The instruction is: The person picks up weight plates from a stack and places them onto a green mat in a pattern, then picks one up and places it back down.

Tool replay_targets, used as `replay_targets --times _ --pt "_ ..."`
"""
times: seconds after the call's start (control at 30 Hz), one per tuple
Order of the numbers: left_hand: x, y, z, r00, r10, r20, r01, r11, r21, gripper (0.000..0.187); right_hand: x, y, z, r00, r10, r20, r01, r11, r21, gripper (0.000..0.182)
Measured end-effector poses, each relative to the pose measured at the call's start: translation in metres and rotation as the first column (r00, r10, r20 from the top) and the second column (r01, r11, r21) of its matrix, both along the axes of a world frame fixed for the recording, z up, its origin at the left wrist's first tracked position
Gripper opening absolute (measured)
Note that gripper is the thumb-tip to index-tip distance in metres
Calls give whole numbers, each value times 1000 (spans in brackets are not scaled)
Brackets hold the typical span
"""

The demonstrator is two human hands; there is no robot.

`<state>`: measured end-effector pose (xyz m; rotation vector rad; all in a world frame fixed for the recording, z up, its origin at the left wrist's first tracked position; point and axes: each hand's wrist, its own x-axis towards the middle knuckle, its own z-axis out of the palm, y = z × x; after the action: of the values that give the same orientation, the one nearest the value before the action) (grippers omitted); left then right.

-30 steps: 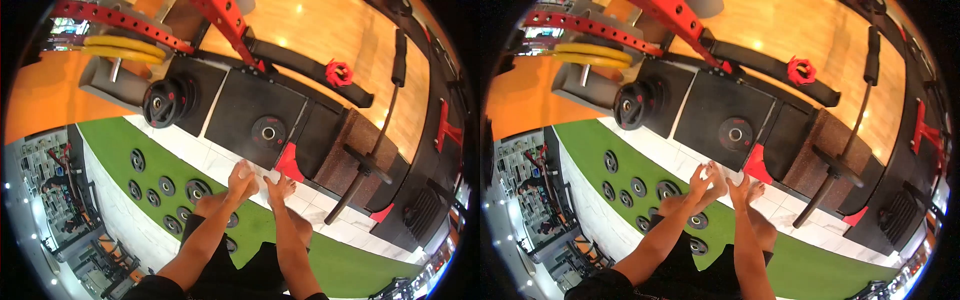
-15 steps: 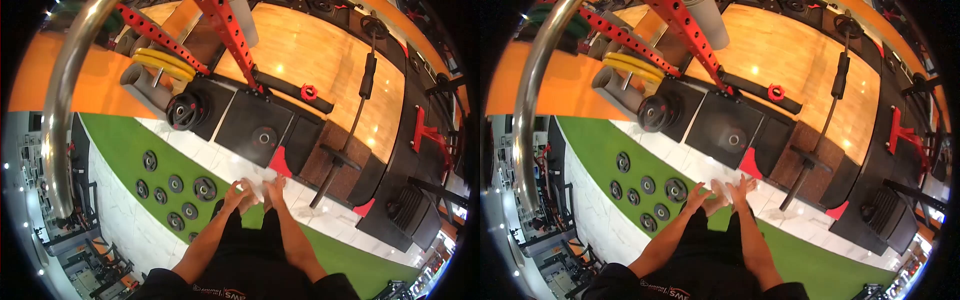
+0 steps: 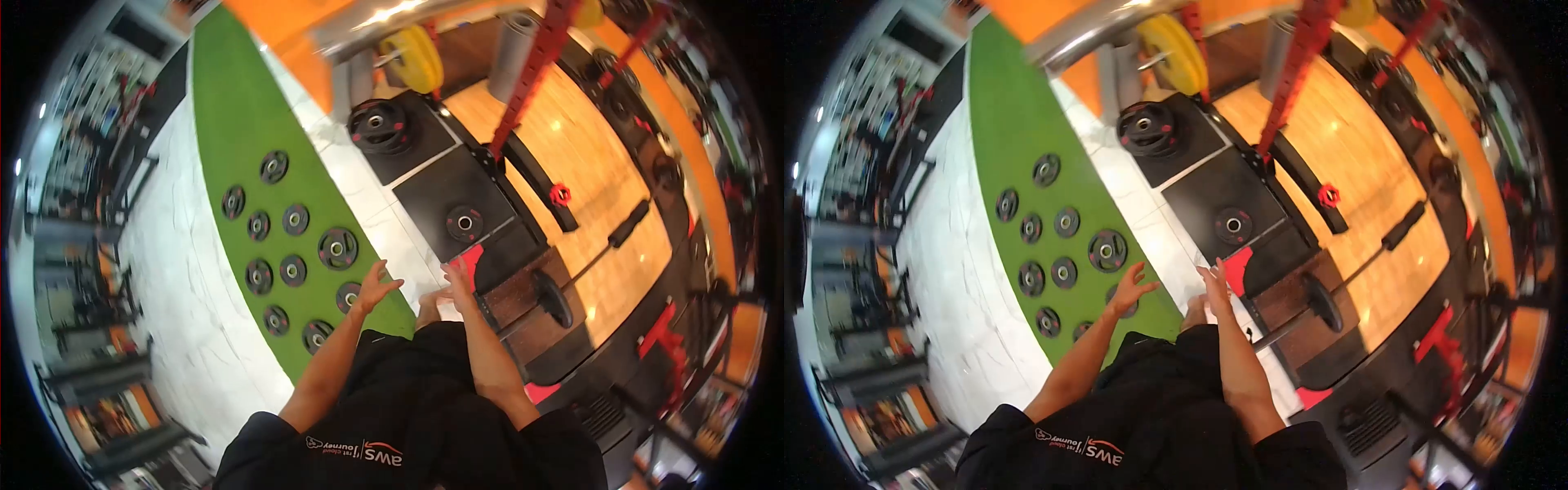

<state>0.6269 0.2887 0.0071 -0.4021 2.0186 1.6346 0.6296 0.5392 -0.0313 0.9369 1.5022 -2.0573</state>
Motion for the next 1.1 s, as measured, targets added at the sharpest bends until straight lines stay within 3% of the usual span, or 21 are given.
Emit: replay_targets --times 0.03,0.23,0.37,0.43,0.53,0.67,0.9,1.1 --pt "11 -8 0 996 86 -2 -86 995 41 95 2 -11 23 998 57 31 -57 998 4 97" --pt "120 -44 6 853 520 40 -515 829 218 96 60 -78 10 947 317 -48 -318 948 -26 95" --pt "189 -73 11 847 532 20 -528 833 165 91 111 -124 35 923 383 -32 -384 920 -74 94" --pt "222 -88 18 793 606 63 -605 771 200 89 140 -141 42 914 403 -42 -405 903 -141 91" --pt "259 -108 27 731 678 74 -672 697 248 86 174 -157 49 887 462 -14 -461 881 -106 82" --pt "293 -118 29 663 743 92 -732 619 284 85 193 -171 67 809 587 -28 -587 809 -17 82" --pt "339 -109 23 624 781 35 -749 585 309 87 216 -183 79 724 685 -87 -683 729 54 83" --pt "364 -105 22 604 797 24 -772 577 266 89 239 -169 75 712 690 -131 -695 719 4 80"
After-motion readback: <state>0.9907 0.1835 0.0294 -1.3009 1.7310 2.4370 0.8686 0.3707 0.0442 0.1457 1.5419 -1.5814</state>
